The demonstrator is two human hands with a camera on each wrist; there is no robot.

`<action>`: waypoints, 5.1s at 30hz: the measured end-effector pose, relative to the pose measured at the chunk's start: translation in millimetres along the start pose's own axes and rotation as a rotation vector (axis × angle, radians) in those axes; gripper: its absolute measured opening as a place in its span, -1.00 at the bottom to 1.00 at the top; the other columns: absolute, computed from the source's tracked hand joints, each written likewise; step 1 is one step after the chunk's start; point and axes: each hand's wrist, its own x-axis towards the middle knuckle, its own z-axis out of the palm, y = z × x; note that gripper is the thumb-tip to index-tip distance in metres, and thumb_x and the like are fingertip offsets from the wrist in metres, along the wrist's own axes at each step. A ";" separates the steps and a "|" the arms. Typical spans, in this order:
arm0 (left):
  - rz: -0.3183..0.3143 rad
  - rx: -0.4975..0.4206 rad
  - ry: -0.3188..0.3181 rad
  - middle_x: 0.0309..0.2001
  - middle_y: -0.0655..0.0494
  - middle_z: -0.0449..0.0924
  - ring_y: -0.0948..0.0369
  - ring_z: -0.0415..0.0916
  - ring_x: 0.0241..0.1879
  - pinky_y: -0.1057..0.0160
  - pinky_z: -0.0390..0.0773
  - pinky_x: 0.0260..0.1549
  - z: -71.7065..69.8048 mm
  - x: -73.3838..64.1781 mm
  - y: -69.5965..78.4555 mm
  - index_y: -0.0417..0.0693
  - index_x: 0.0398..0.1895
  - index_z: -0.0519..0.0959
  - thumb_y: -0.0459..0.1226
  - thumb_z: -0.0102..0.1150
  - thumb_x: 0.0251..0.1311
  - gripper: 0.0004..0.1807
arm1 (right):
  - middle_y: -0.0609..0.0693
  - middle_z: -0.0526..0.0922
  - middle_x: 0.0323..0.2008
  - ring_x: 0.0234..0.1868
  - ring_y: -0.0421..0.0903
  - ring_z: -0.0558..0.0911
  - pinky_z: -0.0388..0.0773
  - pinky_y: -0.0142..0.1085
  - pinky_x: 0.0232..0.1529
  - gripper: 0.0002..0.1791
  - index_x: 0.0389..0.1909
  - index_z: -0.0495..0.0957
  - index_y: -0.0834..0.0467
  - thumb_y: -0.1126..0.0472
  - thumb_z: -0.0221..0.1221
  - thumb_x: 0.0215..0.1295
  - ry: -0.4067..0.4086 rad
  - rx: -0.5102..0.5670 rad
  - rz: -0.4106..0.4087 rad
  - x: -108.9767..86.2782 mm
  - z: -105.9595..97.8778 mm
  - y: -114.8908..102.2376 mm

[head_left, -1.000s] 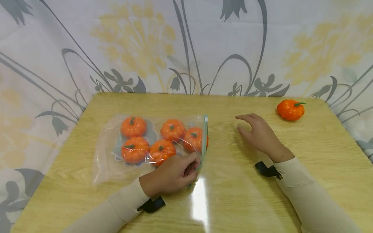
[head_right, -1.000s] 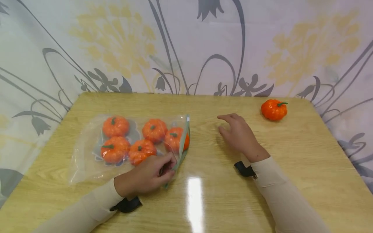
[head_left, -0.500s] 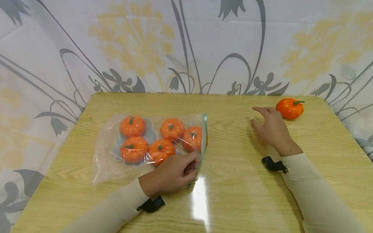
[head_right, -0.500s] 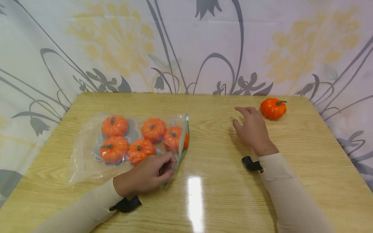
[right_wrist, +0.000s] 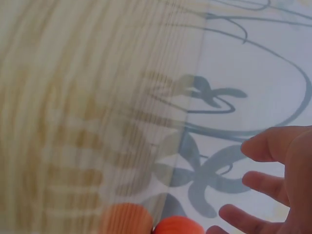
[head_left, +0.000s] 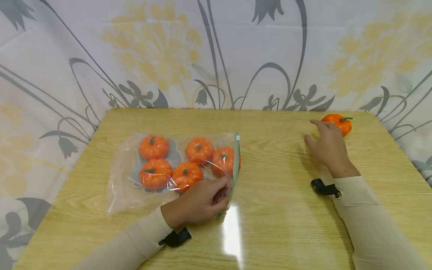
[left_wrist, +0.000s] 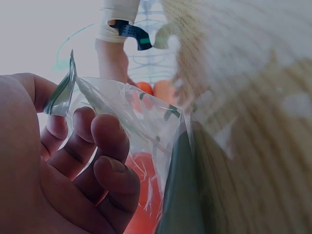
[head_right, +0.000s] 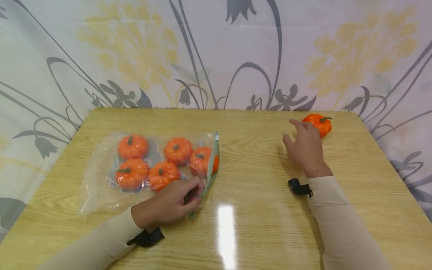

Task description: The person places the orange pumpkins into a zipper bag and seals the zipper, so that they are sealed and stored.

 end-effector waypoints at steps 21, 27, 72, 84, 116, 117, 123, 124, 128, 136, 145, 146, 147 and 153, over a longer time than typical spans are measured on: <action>-0.018 0.018 -0.001 -0.53 0.31 0.30 0.46 0.23 -0.56 0.50 0.28 -0.54 -0.9 1.5 0.8 0.08 -0.30 0.34 -0.29 0.10 0.26 -0.87 | 0.68 0.18 0.19 0.16 0.60 0.20 0.34 0.40 0.02 -0.31 0.44 0.17 0.37 0.07 -0.02 0.40 0.061 0.013 0.191 8.2 -17.9 30.4; -0.025 0.005 -0.014 -0.53 0.30 0.31 0.46 0.23 -0.56 0.50 0.28 -0.55 0.4 0.3 -0.1 0.07 -0.30 0.33 -0.29 0.10 0.26 -0.86 | 0.68 0.22 0.12 0.14 0.60 0.23 0.32 0.38 0.01 -0.28 0.46 0.12 0.36 0.07 -0.03 0.39 0.065 -0.002 0.211 7.6 -16.3 37.8; -0.058 0.014 -0.030 -0.53 0.32 0.28 0.43 0.25 -0.54 0.47 0.28 -0.52 0.8 2.0 -1.4 0.10 -0.31 0.33 -0.28 0.10 0.27 -0.86 | 0.44 -0.19 0.51 0.21 0.69 0.13 0.16 0.44 0.19 -0.31 0.41 0.07 0.37 0.13 0.02 0.38 -0.044 0.060 0.189 11.0 -17.3 44.7; -0.046 0.022 -0.022 -0.53 0.32 0.29 0.44 0.25 -0.54 0.48 0.29 -0.52 0.7 0.7 -3.0 0.09 -0.31 0.33 -0.29 0.10 0.25 -0.86 | 0.58 -0.04 0.40 0.20 0.61 0.23 0.19 0.43 0.23 -0.28 0.37 0.08 0.46 0.09 0.07 0.41 -0.062 0.062 0.170 12.2 -14.1 34.2; -0.050 0.033 -0.030 -0.52 0.31 0.30 0.44 0.26 -0.54 0.48 0.32 -0.53 1.3 1.0 -2.0 0.09 -0.30 0.34 -0.29 0.10 0.25 -0.87 | 0.55 0.23 0.19 0.19 0.47 0.28 0.25 0.36 0.21 -0.20 0.21 0.16 0.47 -0.14 0.16 0.36 -0.046 0.120 0.128 8.7 -8.8 26.8; -0.052 0.029 -0.030 -0.52 0.31 0.30 0.44 0.26 -0.55 0.47 0.31 -0.53 1.0 1.1 -1.6 0.09 -0.29 0.34 -0.29 0.10 0.25 -0.87 | 0.54 0.24 0.18 0.18 0.46 0.29 0.26 0.35 0.20 -0.19 0.21 0.15 0.46 -0.16 0.16 0.35 -0.054 0.121 0.130 8.5 -8.4 26.3; -0.049 0.022 -0.043 -0.51 0.31 0.31 0.45 0.26 -0.53 0.49 0.32 -0.52 1.8 1.1 -2.2 0.08 -0.28 0.35 -0.29 0.09 0.25 -0.88 | 0.49 0.30 0.12 0.12 0.42 0.34 0.33 0.32 0.15 -0.25 0.14 0.18 0.45 -0.10 0.22 0.33 -0.078 0.109 0.113 5.2 -4.6 21.7; -0.046 0.025 -0.040 -0.51 0.32 0.31 0.45 0.27 -0.53 0.49 0.32 -0.52 1.7 1.2 -2.1 0.08 -0.28 0.35 -0.29 0.10 0.25 -0.88 | 0.48 0.32 0.10 0.11 0.41 0.35 0.34 0.31 0.14 -0.28 0.12 0.19 0.44 -0.07 0.23 0.33 -0.073 0.102 0.101 5.5 -3.9 20.5; -0.042 0.032 -0.027 -0.51 0.31 0.31 0.45 0.27 -0.53 0.48 0.32 -0.51 1.4 1.6 -1.8 0.08 -0.29 0.34 -0.29 0.11 0.25 -0.87 | 0.45 0.34 0.07 0.09 0.39 0.36 0.35 0.30 0.12 -0.34 0.06 0.22 0.42 -0.03 0.26 0.32 -0.068 0.091 0.065 7.2 -1.9 15.8; -0.055 0.017 -0.045 -0.51 0.31 0.31 0.45 0.27 -0.54 0.49 0.32 -0.52 3.2 0.4 -2.0 0.08 -0.29 0.35 -0.29 0.10 0.26 -0.88 | 0.44 0.35 0.05 0.04 0.37 0.39 0.38 0.28 0.09 -0.36 0.02 0.24 0.41 -0.01 0.28 0.31 -0.112 0.079 0.033 3.1 4.6 6.4; -0.054 0.010 -0.040 -0.51 0.31 0.31 0.45 0.27 -0.54 0.49 0.34 -0.52 4.4 -0.4 -3.4 0.09 -0.29 0.34 -0.30 0.11 0.25 -0.86 | 0.39 0.37 0.05 0.03 0.34 0.41 0.40 0.26 0.08 -0.40 -0.01 0.26 0.37 -0.01 0.30 0.29 -0.157 0.075 -0.007 -3.2 10.0 -13.3; -0.055 0.012 -0.041 -0.51 0.31 0.32 0.45 0.27 -0.54 0.49 0.34 -0.52 4.2 -0.4 -3.1 0.09 -0.29 0.34 -0.30 0.11 0.26 -0.86 | 0.39 0.37 0.05 0.02 0.34 0.42 0.41 0.25 0.07 -0.40 -0.02 0.27 0.37 -0.01 0.30 0.28 -0.158 0.070 -0.013 -4.2 10.4 -15.2; -0.056 0.013 -0.043 -0.51 0.31 0.32 0.45 0.27 -0.53 0.49 0.34 -0.51 4.3 -0.4 -3.2 0.09 -0.29 0.35 -0.30 0.11 0.26 -0.86 | 0.38 0.38 0.04 0.01 0.33 0.43 0.41 0.24 0.06 -0.41 -0.03 0.28 0.36 0.00 0.31 0.27 -0.157 0.065 -0.020 -5.0 10.9 -17.2; -0.057 0.023 -0.041 -0.51 0.31 0.31 0.45 0.27 -0.53 0.48 0.33 -0.51 3.2 0.6 -2.5 0.08 -0.29 0.35 -0.29 0.11 0.26 -0.87 | 0.36 0.39 0.05 -0.02 0.31 0.45 0.44 0.19 0.01 -0.42 -0.08 0.28 0.32 -0.02 0.34 0.24 -0.162 0.053 -0.067 -8.4 13.2 -30.1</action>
